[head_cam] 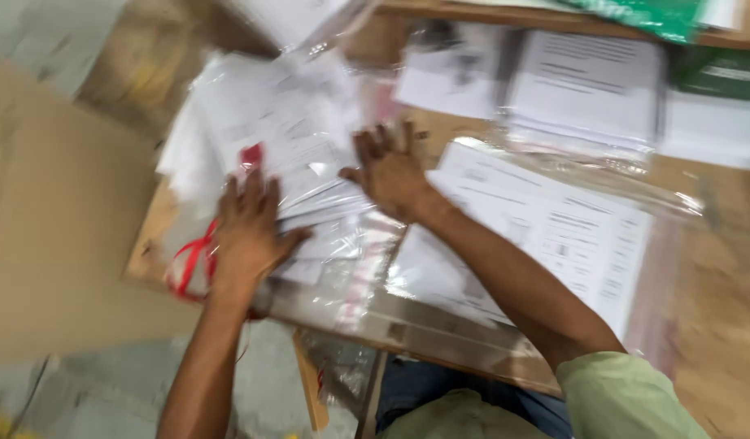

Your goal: The person ties red ribbons onto transparent plastic bags containing instruction sheets and documents.

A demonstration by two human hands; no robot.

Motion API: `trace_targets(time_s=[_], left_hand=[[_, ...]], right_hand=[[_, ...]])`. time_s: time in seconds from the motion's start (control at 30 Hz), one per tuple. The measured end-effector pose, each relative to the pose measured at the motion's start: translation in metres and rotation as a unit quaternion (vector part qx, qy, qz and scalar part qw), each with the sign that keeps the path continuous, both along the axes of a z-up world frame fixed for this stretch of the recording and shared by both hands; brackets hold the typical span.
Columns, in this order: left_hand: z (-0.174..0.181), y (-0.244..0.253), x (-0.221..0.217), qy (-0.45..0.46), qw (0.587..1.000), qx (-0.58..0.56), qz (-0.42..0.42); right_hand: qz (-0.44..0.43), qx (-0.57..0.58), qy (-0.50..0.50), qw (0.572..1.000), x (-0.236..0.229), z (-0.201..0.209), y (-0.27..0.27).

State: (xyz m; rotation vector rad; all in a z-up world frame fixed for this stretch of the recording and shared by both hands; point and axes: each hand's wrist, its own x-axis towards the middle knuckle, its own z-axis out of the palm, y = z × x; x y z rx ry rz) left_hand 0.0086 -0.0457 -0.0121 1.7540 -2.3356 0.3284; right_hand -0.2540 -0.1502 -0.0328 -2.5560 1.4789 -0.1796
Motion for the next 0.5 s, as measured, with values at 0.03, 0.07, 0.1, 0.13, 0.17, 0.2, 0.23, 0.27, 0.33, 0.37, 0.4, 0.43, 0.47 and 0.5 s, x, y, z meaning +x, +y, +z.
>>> trace_targets(time_s=[0.03,0.07,0.1,0.13,0.17,0.2,0.23,0.27,0.33,0.37,0.4,0.43,0.47,0.5], left_hand=[[-0.003,-0.002,0.0,-0.005,1.0,0.006,0.006],[-0.01,0.003,0.001,-0.008,1.0,0.016,0.019],[-0.006,0.005,-0.004,-0.005,1.0,0.018,-0.002],[-0.001,0.004,-0.008,-0.039,0.998,0.033,0.021],[0.004,0.002,-0.013,-0.075,0.995,0.045,0.045],[0.001,0.002,-0.017,-0.074,0.996,0.044,0.012],[-0.001,0.0,-0.02,-0.059,0.998,0.028,0.008],[-0.005,-0.003,-0.019,-0.042,0.999,0.015,0.006],[-0.013,0.008,-0.045,-0.012,0.998,-0.007,-0.058],[-0.016,0.013,-0.055,0.016,0.995,-0.029,-0.09],[-0.023,0.016,-0.072,0.021,0.993,-0.03,-0.111],[-0.029,0.019,-0.086,0.026,0.992,-0.03,-0.119],[-0.036,0.027,-0.095,0.03,0.992,-0.03,-0.12],[-0.038,0.031,-0.111,0.034,0.99,-0.029,-0.134]], right_hand=[[-0.009,-0.037,-0.032,0.999,-0.014,0.014,0.012],[-0.012,-0.071,-0.06,0.996,-0.024,0.024,0.027],[-0.032,-0.07,-0.055,0.996,-0.046,0.034,0.048],[-0.036,-0.085,-0.093,0.991,-0.066,0.045,0.069],[-0.039,-0.102,-0.131,0.985,-0.085,0.057,0.09],[-0.071,-0.105,-0.125,0.984,-0.116,0.055,0.105],[-0.079,-0.116,-0.147,0.979,-0.146,0.053,0.122],[-0.085,-0.127,-0.168,0.974,-0.172,0.051,0.14],[-0.142,-0.142,-0.193,0.96,-0.244,0.026,0.16],[-0.167,-0.155,-0.225,0.947,-0.28,0.015,0.174],[-0.187,-0.161,-0.218,0.944,-0.319,0.016,0.183],[-0.293,-0.181,-0.202,0.917,-0.357,0.016,0.195],[-0.389,-0.196,-0.186,0.881,-0.392,0.017,0.205],[-0.401,-0.2,-0.18,0.876,-0.433,-0.003,0.216]])
